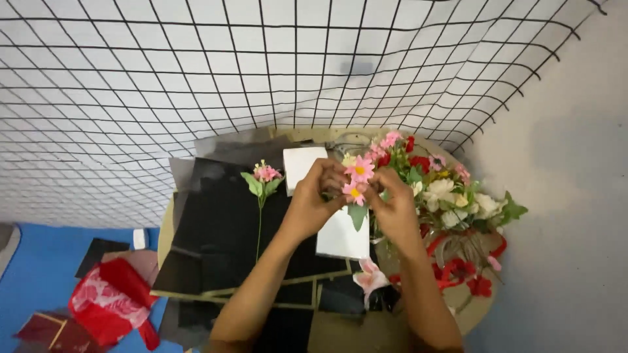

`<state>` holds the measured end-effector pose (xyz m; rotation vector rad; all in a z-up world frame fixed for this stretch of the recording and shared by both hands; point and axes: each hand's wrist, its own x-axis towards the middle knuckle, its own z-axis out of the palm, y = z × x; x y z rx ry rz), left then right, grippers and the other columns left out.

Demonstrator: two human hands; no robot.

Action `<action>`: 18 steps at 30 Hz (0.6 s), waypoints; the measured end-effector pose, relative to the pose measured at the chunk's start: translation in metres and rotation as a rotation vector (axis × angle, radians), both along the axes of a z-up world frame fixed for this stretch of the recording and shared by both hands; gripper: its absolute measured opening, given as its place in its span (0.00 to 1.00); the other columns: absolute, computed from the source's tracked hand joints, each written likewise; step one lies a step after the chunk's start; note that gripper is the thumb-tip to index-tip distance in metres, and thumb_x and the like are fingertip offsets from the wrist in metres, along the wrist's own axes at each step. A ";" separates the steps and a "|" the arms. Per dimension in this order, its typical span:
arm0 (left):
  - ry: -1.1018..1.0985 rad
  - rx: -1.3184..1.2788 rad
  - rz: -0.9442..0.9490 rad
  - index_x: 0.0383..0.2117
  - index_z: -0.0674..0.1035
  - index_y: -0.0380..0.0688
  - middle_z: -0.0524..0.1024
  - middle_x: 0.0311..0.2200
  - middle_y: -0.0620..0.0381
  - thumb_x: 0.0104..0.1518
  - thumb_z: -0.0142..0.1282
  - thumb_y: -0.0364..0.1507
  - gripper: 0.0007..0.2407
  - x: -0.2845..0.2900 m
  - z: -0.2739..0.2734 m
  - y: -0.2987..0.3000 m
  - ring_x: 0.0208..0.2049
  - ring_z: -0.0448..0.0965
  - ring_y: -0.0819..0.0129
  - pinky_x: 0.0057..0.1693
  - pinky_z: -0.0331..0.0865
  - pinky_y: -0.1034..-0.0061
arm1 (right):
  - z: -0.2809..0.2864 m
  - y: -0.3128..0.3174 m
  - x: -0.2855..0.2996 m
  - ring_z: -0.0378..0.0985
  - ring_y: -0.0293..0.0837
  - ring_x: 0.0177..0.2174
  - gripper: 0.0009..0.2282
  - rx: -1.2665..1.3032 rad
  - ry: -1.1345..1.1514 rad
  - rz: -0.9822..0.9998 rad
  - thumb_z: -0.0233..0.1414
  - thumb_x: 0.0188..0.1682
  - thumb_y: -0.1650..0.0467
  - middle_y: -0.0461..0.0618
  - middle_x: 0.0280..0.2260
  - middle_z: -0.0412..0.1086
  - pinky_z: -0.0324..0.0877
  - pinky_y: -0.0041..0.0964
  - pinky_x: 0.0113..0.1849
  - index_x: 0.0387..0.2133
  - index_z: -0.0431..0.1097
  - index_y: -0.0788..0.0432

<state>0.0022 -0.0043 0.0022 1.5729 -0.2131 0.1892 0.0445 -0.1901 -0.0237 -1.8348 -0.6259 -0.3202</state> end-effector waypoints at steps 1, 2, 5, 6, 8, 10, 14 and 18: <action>-0.010 0.011 0.008 0.48 0.70 0.36 0.80 0.36 0.40 0.46 0.63 0.12 0.22 0.001 0.004 0.000 0.38 0.82 0.52 0.47 0.77 0.63 | -0.003 0.000 0.004 0.66 0.45 0.25 0.07 0.013 -0.001 -0.006 0.60 0.50 0.74 0.49 0.21 0.62 0.66 0.41 0.34 0.27 0.69 0.62; -0.020 0.022 0.016 0.47 0.71 0.36 0.80 0.35 0.41 0.46 0.63 0.11 0.21 0.003 0.008 -0.001 0.38 0.83 0.52 0.47 0.78 0.63 | -0.006 0.000 0.007 0.65 0.44 0.25 0.07 0.027 -0.002 -0.012 0.60 0.50 0.74 0.49 0.21 0.61 0.66 0.41 0.34 0.27 0.68 0.62; -0.037 0.026 0.037 0.46 0.72 0.39 0.80 0.32 0.44 0.46 0.63 0.12 0.21 0.000 0.011 0.002 0.36 0.83 0.55 0.45 0.78 0.65 | 0.002 0.002 0.005 0.64 0.42 0.24 0.07 0.030 0.043 0.008 0.59 0.51 0.74 0.46 0.20 0.60 0.65 0.38 0.33 0.25 0.69 0.61; -0.032 0.027 0.042 0.46 0.72 0.39 0.80 0.32 0.44 0.46 0.63 0.12 0.21 -0.001 0.008 0.002 0.36 0.83 0.55 0.45 0.78 0.65 | 0.001 0.002 0.004 0.64 0.42 0.24 0.07 0.030 0.048 0.013 0.59 0.51 0.74 0.46 0.20 0.60 0.65 0.38 0.33 0.25 0.69 0.61; -0.048 0.053 0.040 0.47 0.71 0.40 0.80 0.31 0.47 0.47 0.63 0.12 0.21 0.000 0.003 0.004 0.35 0.81 0.60 0.46 0.78 0.68 | 0.000 0.002 0.005 0.62 0.39 0.26 0.06 0.071 0.127 0.033 0.58 0.52 0.73 0.45 0.21 0.60 0.65 0.39 0.34 0.26 0.71 0.61; -0.030 0.007 0.017 0.48 0.71 0.40 0.80 0.32 0.48 0.47 0.64 0.13 0.22 0.004 0.000 0.006 0.35 0.80 0.62 0.47 0.77 0.69 | 0.008 0.005 0.002 0.62 0.39 0.26 0.06 0.095 0.178 0.049 0.58 0.52 0.72 0.45 0.20 0.61 0.65 0.38 0.34 0.27 0.72 0.61; 0.036 -0.160 -0.083 0.48 0.70 0.43 0.77 0.32 0.55 0.45 0.69 0.19 0.24 0.003 -0.005 0.006 0.34 0.79 0.69 0.45 0.77 0.73 | 0.028 0.009 -0.008 0.66 0.38 0.28 0.05 0.079 0.185 0.055 0.61 0.51 0.71 0.47 0.20 0.64 0.66 0.36 0.35 0.29 0.74 0.61; 0.039 -0.170 -0.060 0.47 0.71 0.41 0.76 0.27 0.53 0.48 0.67 0.20 0.21 0.006 -0.008 0.006 0.29 0.78 0.68 0.38 0.75 0.76 | 0.028 0.013 -0.010 0.67 0.43 0.26 0.04 0.046 0.134 0.070 0.61 0.48 0.75 0.51 0.19 0.66 0.67 0.42 0.35 0.29 0.74 0.63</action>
